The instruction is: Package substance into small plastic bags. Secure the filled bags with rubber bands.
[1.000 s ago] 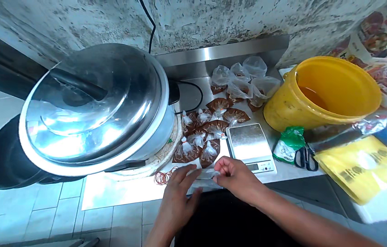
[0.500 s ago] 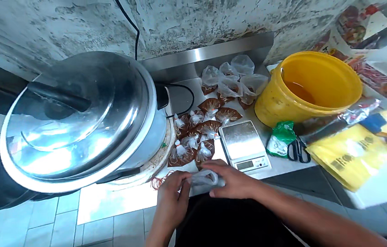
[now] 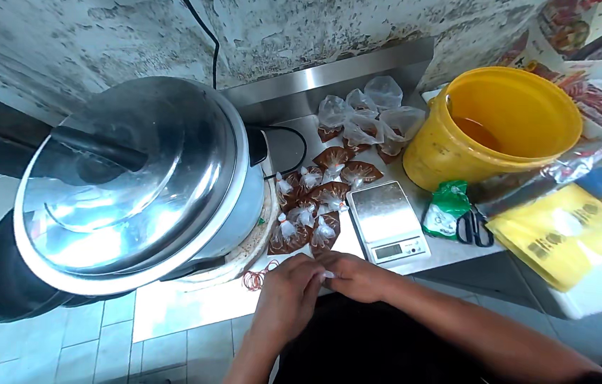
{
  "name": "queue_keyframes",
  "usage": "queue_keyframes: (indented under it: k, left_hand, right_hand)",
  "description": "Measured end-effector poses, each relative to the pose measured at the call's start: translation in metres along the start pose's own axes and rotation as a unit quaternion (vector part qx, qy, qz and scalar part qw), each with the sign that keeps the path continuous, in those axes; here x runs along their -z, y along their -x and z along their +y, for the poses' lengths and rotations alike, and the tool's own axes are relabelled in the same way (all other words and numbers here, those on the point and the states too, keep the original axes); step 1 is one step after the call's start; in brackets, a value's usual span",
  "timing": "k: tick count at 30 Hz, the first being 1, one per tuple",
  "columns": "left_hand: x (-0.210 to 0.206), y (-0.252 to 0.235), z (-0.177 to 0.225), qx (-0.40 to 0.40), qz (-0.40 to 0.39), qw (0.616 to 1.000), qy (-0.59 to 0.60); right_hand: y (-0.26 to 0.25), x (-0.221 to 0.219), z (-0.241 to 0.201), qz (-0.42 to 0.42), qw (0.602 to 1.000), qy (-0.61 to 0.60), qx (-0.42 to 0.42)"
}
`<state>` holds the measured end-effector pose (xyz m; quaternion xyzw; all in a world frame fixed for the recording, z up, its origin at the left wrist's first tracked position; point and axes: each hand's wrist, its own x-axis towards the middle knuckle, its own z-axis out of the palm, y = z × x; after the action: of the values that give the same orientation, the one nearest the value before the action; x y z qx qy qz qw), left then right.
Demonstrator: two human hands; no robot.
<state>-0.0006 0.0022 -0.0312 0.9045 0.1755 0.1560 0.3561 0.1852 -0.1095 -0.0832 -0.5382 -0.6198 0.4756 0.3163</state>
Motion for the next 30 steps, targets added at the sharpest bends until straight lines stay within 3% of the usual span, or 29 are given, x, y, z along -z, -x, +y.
queue_keyframes:
  k: [4,7,9,16,18,21,26,30]
  left_hand:
    - [0.003,0.002,0.001,0.029,0.004,0.994,0.104]
    - [0.007,-0.003,0.005,0.022,-0.077,0.997,0.014]
    - [0.004,-0.004,0.006,0.012,-0.097,0.995,-0.012]
    - [0.014,0.004,0.001,0.041,0.070,0.976,0.204]
    - [0.024,0.010,-0.005,0.055,0.041,0.988,0.139]
    - [0.028,0.018,-0.007,0.097,-0.077,0.992,-0.022]
    - [0.010,0.013,0.000,0.078,0.035,0.996,-0.033]
    - [-0.008,-0.003,0.021,0.065,0.035,0.994,0.085]
  right_hand:
    - [0.002,0.002,-0.005,0.008,1.000,-0.003,-0.012]
    - [0.000,0.000,-0.007,0.010,0.999,0.036,0.010]
    - [-0.001,-0.004,-0.008,-0.008,0.999,0.036,-0.021]
    - [0.002,0.003,-0.004,0.009,1.000,0.019,0.009]
    - [0.005,0.004,0.001,0.008,1.000,0.021,-0.007]
    - [0.010,0.002,0.003,0.016,0.999,-0.003,-0.041]
    - [0.001,-0.005,0.004,0.022,0.999,0.028,-0.021]
    - [-0.018,-0.015,-0.003,0.033,0.996,0.089,0.007]
